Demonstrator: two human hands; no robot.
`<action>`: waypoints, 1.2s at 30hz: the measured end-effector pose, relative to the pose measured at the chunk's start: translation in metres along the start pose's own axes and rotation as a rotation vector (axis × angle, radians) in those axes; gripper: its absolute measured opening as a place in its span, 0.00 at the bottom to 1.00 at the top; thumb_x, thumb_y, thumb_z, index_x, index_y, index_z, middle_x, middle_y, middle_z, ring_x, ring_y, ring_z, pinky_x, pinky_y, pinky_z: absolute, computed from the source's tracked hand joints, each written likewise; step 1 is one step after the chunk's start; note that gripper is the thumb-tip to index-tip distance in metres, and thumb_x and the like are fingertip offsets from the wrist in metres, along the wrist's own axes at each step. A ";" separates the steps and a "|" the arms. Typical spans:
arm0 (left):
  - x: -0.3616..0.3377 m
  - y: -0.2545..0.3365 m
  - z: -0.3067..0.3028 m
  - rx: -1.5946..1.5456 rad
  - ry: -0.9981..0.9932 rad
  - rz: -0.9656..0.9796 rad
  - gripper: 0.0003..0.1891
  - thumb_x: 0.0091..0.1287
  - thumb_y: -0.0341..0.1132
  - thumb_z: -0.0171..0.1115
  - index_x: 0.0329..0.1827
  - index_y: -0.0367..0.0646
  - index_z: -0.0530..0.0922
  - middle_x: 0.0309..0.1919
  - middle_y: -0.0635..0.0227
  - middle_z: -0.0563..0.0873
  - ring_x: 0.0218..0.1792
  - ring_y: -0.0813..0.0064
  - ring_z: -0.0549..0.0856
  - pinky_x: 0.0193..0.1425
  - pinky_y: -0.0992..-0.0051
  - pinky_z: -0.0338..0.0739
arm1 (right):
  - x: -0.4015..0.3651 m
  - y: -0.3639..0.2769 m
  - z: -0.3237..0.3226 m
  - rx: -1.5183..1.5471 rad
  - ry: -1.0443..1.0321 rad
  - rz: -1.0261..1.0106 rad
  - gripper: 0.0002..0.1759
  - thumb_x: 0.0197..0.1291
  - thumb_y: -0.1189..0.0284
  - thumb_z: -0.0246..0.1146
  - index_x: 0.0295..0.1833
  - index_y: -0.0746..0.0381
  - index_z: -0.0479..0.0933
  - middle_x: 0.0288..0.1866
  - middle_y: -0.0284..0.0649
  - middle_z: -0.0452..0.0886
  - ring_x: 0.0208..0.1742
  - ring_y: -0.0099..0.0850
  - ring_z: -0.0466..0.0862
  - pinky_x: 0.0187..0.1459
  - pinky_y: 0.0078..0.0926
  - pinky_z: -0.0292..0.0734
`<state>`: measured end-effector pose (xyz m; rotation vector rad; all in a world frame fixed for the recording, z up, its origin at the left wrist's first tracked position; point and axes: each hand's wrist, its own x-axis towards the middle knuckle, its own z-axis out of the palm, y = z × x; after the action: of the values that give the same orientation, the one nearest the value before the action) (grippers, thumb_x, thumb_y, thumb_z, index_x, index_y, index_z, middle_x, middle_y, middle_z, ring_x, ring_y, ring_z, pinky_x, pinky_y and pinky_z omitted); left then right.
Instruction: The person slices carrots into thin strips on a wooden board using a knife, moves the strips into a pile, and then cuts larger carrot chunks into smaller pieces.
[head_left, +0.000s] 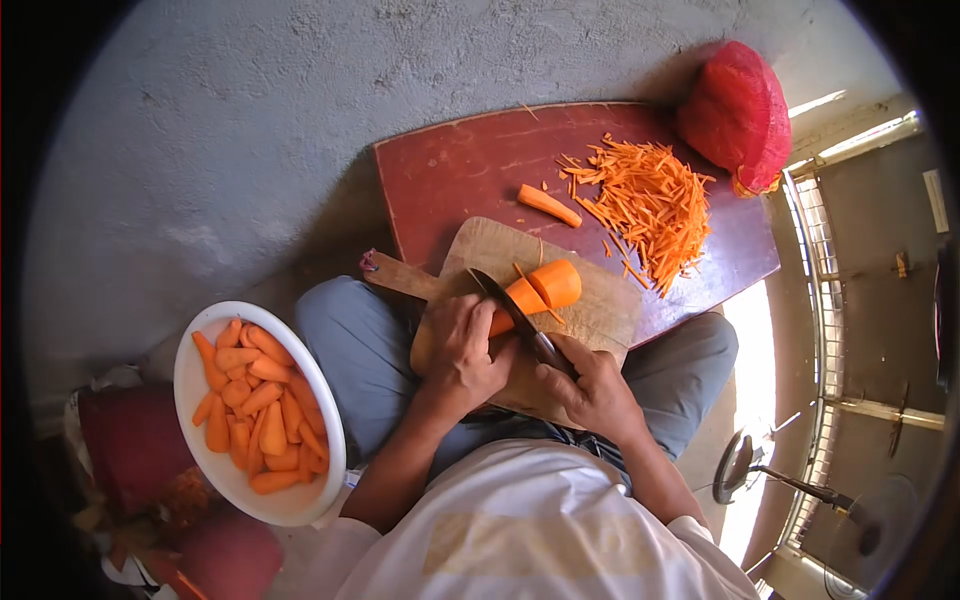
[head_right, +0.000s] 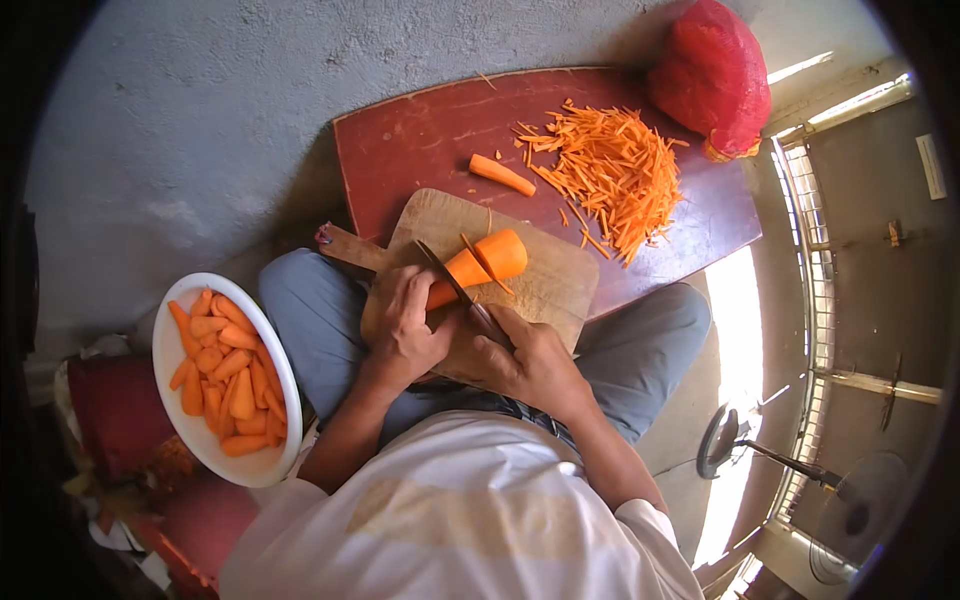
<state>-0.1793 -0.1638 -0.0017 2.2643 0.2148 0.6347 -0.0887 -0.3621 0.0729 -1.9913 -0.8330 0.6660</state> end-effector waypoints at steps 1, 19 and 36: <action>-0.003 -0.006 0.007 -0.001 -0.018 -0.013 0.29 0.62 0.24 0.79 0.67 0.35 0.77 0.58 0.45 0.82 0.58 0.37 0.84 0.64 0.46 0.81 | 0.000 0.001 0.000 0.007 -0.013 0.001 0.23 0.79 0.68 0.71 0.71 0.69 0.81 0.42 0.60 0.89 0.40 0.58 0.92 0.44 0.45 0.86; 0.041 -0.006 0.006 0.127 -0.106 0.018 0.29 0.73 0.35 0.80 0.72 0.34 0.79 0.53 0.49 0.87 0.54 0.46 0.89 0.59 0.54 0.84 | 0.071 0.060 -0.075 0.748 0.409 -0.010 0.19 0.83 0.67 0.67 0.70 0.66 0.83 0.31 0.27 0.81 0.22 0.15 0.76 0.23 0.19 0.66; 0.162 -0.040 0.038 0.099 -0.332 0.214 0.27 0.64 0.28 0.85 0.67 0.37 0.89 0.61 0.55 0.89 0.66 0.53 0.86 0.73 0.59 0.81 | 0.057 0.103 -0.097 0.866 0.394 0.017 0.15 0.83 0.65 0.70 0.62 0.65 0.84 0.30 0.28 0.81 0.21 0.16 0.75 0.24 0.18 0.69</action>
<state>-0.0184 -0.1055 0.0088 2.4673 -0.1635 0.3517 0.0478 -0.4096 0.0244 -1.2651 -0.2117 0.4951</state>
